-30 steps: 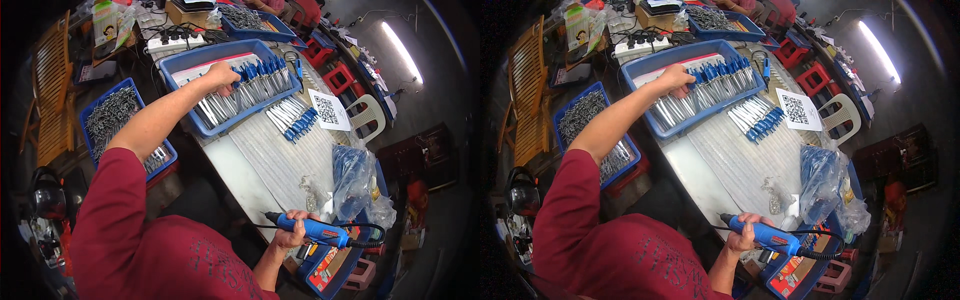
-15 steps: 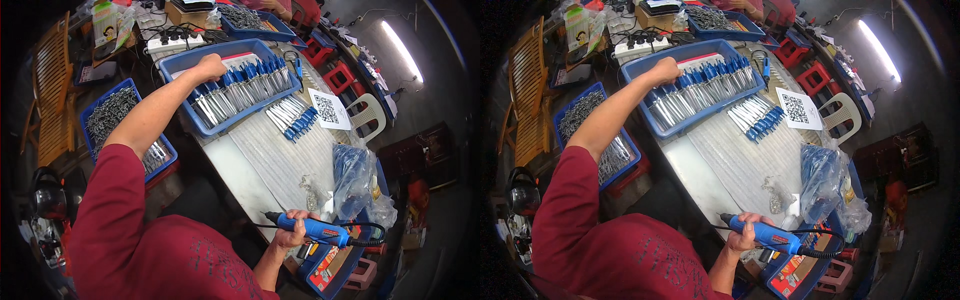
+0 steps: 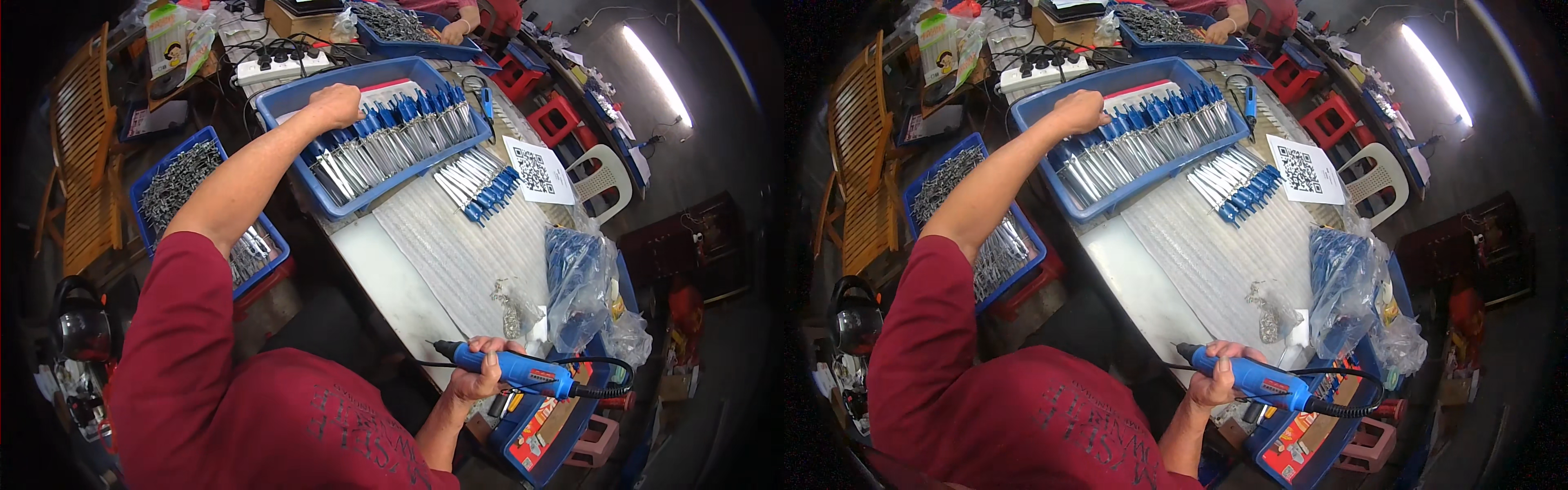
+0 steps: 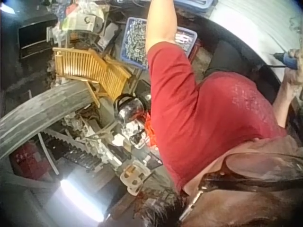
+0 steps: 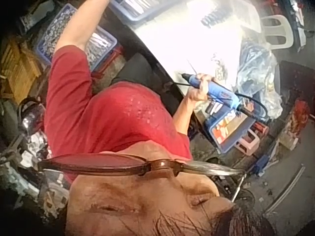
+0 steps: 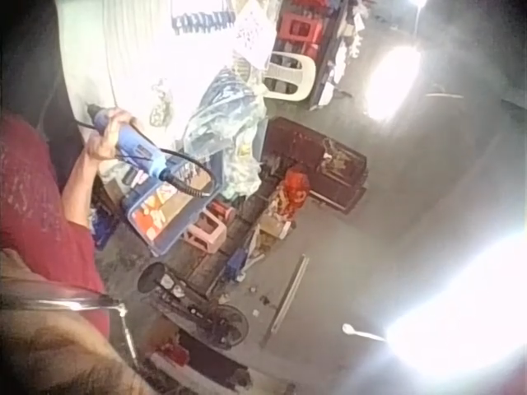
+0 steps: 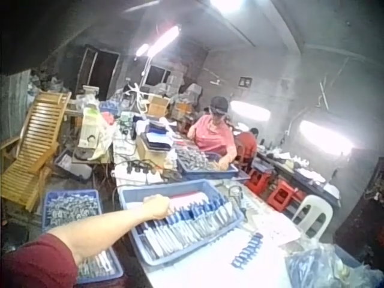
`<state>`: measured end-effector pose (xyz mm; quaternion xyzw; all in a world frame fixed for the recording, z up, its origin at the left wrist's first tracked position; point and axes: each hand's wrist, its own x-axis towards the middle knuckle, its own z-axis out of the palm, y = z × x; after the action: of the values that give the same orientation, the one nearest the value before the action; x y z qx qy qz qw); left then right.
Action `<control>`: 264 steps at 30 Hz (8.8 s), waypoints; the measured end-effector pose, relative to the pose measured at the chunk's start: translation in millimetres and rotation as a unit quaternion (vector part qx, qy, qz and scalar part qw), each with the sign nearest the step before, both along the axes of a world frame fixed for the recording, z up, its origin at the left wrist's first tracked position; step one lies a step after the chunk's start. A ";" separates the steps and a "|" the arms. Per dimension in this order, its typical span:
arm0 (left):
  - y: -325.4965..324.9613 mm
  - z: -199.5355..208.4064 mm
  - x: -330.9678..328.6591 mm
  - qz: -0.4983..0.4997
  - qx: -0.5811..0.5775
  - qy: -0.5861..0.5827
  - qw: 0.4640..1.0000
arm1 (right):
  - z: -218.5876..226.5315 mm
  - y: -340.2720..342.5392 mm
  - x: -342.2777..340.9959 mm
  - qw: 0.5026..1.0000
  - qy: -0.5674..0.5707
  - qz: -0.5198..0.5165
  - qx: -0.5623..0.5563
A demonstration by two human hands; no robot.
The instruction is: Using an electric screwdriver to assemble metal components into larger blue parts at a factory workstation.
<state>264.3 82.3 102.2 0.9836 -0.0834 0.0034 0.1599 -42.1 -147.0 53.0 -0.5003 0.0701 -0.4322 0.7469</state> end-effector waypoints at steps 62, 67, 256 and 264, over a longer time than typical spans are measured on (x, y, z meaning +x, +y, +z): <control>-204.3 -107.8 2.1 -0.382 -0.002 -0.217 0.898 | -9.2 -17.4 -3.5 1.000 -0.018 0.005 0.018; -201.9 -106.0 -0.8 -0.401 0.013 -0.249 0.882 | -9.5 -17.3 -4.2 1.000 -0.013 0.003 0.014; -62.4 -39.3 22.7 0.116 -0.568 0.181 0.795 | -2.4 3.2 6.5 1.000 0.008 0.018 -0.005; -43.5 -31.8 19.0 0.120 -0.523 0.115 0.836 | -10.6 -2.4 8.4 0.999 -0.004 0.031 -0.012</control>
<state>283.3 38.8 70.5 0.7493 0.0685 -0.0477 0.6569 -33.6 -149.3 42.4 -0.5097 0.0459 -0.4116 0.7541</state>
